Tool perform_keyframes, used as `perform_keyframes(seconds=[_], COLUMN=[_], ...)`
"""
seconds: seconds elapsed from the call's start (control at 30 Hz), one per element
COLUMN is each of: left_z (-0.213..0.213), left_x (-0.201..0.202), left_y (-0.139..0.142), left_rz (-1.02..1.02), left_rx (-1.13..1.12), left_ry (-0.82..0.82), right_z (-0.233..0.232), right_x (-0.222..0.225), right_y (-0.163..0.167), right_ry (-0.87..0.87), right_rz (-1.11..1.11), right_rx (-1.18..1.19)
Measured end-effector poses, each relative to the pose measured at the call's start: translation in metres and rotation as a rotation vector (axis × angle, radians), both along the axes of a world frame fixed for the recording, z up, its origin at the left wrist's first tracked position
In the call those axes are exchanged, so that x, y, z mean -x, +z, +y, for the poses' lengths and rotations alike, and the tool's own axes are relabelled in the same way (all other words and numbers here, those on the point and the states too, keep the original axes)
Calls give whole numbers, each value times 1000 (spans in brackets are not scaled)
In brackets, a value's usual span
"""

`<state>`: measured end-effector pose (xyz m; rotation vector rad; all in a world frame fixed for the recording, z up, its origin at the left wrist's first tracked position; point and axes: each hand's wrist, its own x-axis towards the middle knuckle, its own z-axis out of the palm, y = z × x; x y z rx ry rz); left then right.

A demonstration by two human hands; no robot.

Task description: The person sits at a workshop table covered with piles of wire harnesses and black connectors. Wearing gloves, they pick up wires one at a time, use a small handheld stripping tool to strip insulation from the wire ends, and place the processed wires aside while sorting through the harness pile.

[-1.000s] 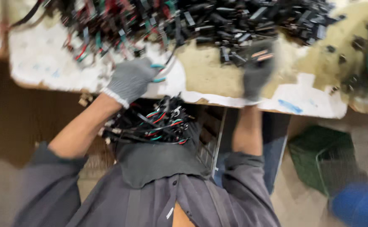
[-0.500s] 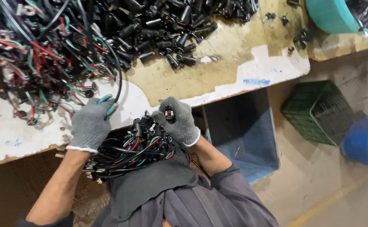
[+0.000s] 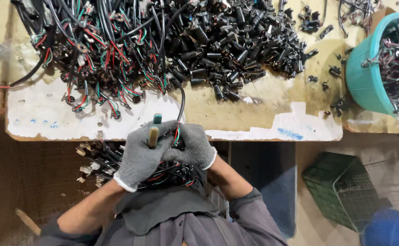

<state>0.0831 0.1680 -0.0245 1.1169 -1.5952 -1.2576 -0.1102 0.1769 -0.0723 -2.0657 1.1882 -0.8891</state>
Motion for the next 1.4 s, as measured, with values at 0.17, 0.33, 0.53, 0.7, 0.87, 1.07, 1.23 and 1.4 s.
perform_keyframes(seconds=[0.17, 0.33, 0.53, 0.7, 0.87, 1.07, 1.23, 1.4], left_z=[-10, 0, 37, 12, -85, -129, -158, -183], left_x=[-21, -47, -21, -16, -49, -30, -17, -20], left_y=[6, 7, -9, 29, 16, -47, -48, -34], left_rz=[-115, 179, 194, 183, -469, -924, -1120, -874], left_rx=[375, 306, 574, 453, 696, 519, 377, 659], left_ry=[-166, 181, -357, -460, 316, 262, 177, 341], right_z=[3, 5, 0, 3, 13, 27, 37, 39], right_x=[2, -6, -27, -24, -2, 12, -9, -11], right_y=[6, 20, 33, 33, 5, -3, 31, 57], right_ry=[33, 91, 418, 310, 140, -27, 466, 555], right_rz=[18, 97, 446, 208, 66, -44, 493, 331], right_rx=[-214, -115, 21, 167, -105, -153, 394, 217])
